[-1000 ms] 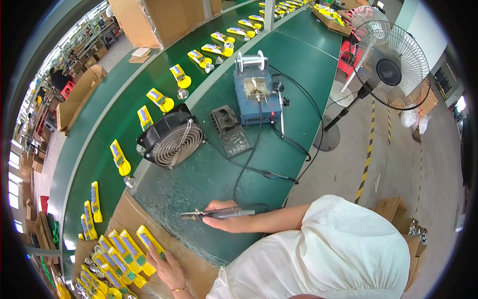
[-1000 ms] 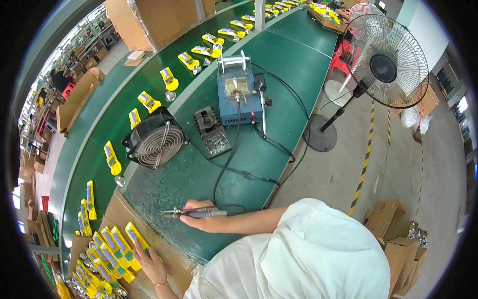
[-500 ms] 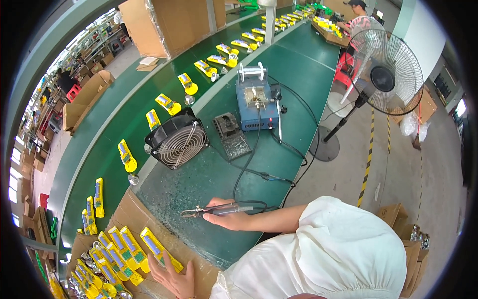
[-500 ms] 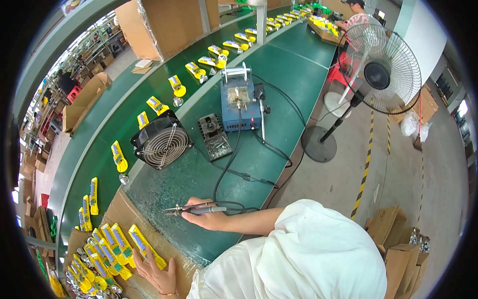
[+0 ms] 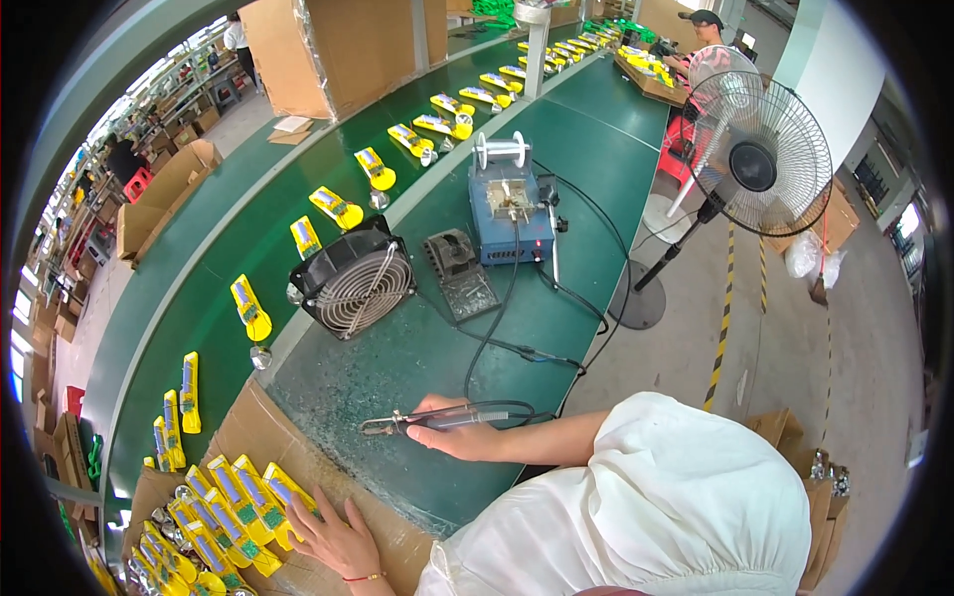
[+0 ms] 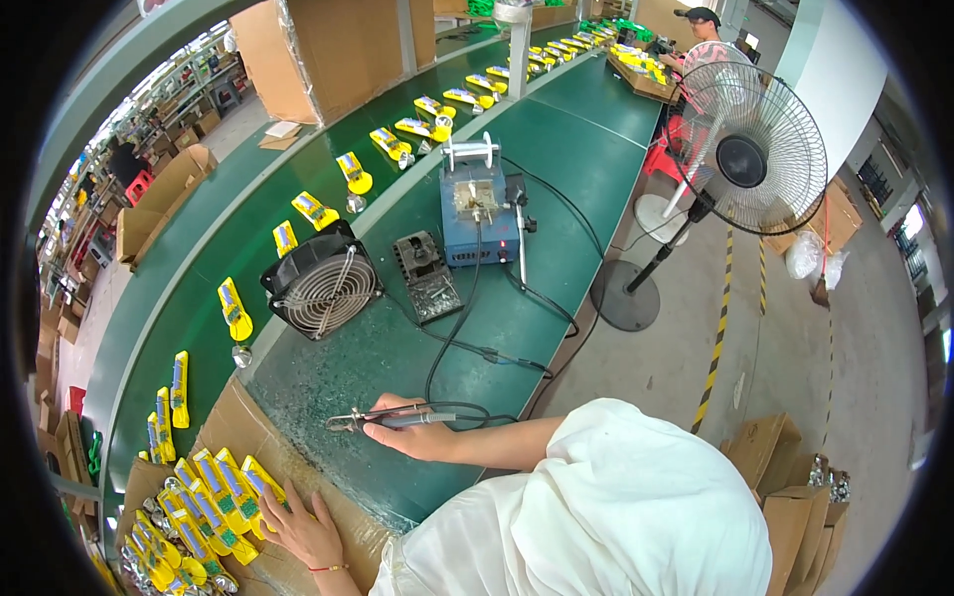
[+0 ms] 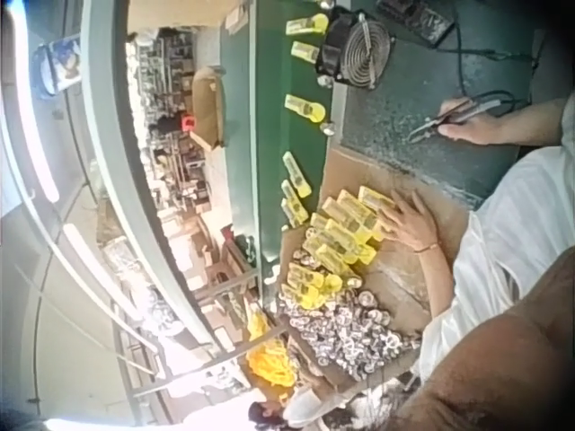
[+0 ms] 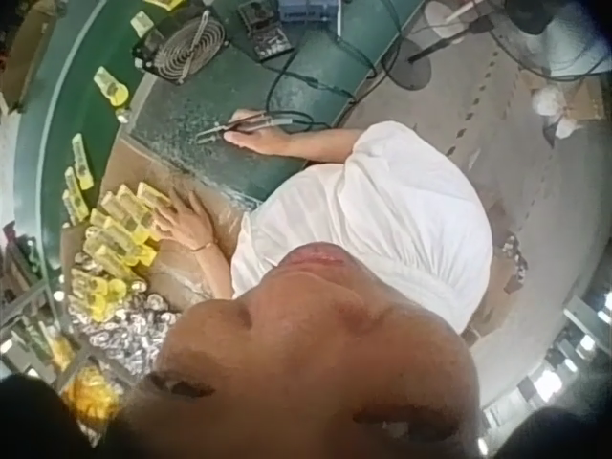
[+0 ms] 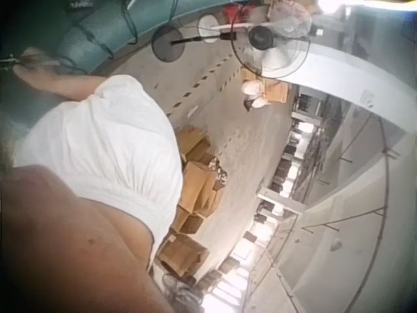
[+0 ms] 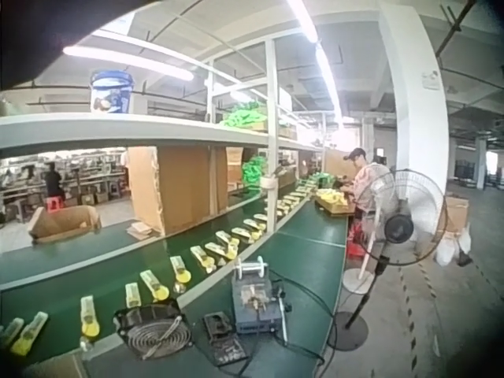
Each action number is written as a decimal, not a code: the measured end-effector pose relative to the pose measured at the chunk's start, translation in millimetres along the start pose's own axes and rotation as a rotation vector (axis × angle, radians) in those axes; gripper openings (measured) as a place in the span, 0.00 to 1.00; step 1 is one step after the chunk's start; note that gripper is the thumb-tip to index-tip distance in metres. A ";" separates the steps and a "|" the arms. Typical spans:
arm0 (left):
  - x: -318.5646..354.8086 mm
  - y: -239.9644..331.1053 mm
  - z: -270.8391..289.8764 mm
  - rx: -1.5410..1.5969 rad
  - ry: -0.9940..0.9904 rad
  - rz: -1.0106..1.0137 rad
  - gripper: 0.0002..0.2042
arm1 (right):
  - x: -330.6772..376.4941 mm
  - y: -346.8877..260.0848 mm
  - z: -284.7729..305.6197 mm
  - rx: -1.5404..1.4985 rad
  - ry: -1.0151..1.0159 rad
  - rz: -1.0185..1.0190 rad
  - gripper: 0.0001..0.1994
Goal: Soldering wires to electronic components on a light assembly line.
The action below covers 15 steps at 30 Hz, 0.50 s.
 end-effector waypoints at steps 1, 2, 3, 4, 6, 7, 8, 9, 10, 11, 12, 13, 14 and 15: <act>2.3 1.9 1.9 -0.012 0.001 0.022 0.22 | -0.1 -1.1 1.0 0.001 0.000 -0.009 0.11; 3.7 2.6 2.8 -0.025 0.002 0.044 0.22 | -0.3 -3.5 0.6 0.006 -0.012 0.009 0.11; 3.9 3.1 1.2 -0.025 -0.010 0.038 0.22 | -2.4 -6.2 -0.3 0.001 -0.015 0.017 0.11; 2.2 0.6 1.3 -0.043 -0.005 0.054 0.23 | -5.9 -9.1 -1.5 -0.005 -0.020 0.031 0.11; 2.5 -1.8 1.2 -0.066 -0.003 0.073 0.24 | -4.6 -8.7 -2.2 0.029 -0.032 0.029 0.10; 2.0 -1.6 2.1 -0.024 0.003 0.035 0.25 | -2.9 -8.3 -1.7 0.049 -0.012 0.052 0.10; 1.6 -1.3 4.4 0.019 0.009 -0.001 0.26 | -1.1 -8.4 -1.2 0.068 0.007 0.075 0.10; 2.8 -0.6 9.7 0.067 0.050 -0.008 0.28 | -1.4 -3.1 -0.5 0.018 -0.005 0.005 0.10; 6.6 -5.0 17.7 0.080 0.136 -0.006 0.28 | -0.5 -2.0 0.3 0.011 -0.009 0.007 0.10; 12.6 -11.5 25.8 0.094 0.223 -0.005 0.28 | 0.1 -2.4 2.1 0.020 0.001 0.028 0.10; 19.0 -25.7 38.5 0.021 0.321 0.069 0.27 | -0.1 -3.2 3.6 0.029 0.013 0.048 0.11; 26.5 -47.8 46.1 -0.153 0.217 0.157 0.27 | -0.5 -1.7 4.9 0.033 0.015 0.043 0.11; 36.5 -69.6 51.0 -0.332 0.111 0.238 0.28 | -0.1 -0.1 3.8 0.017 0.000 0.007 0.11; 47.5 -80.6 50.7 -0.333 0.106 0.234 0.28 | 1.1 1.7 -2.0 -0.001 -0.017 -0.030 0.11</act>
Point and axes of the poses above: each hand's wrist, its own x-axis away from the middle knuckle, its own z-axis out of the back of the hand, y = z × x, the point moved 7 cm from there along -x, towards the middle knuckle, and after that the axes turned 7 degrees about -y, right-handed, at the moved point
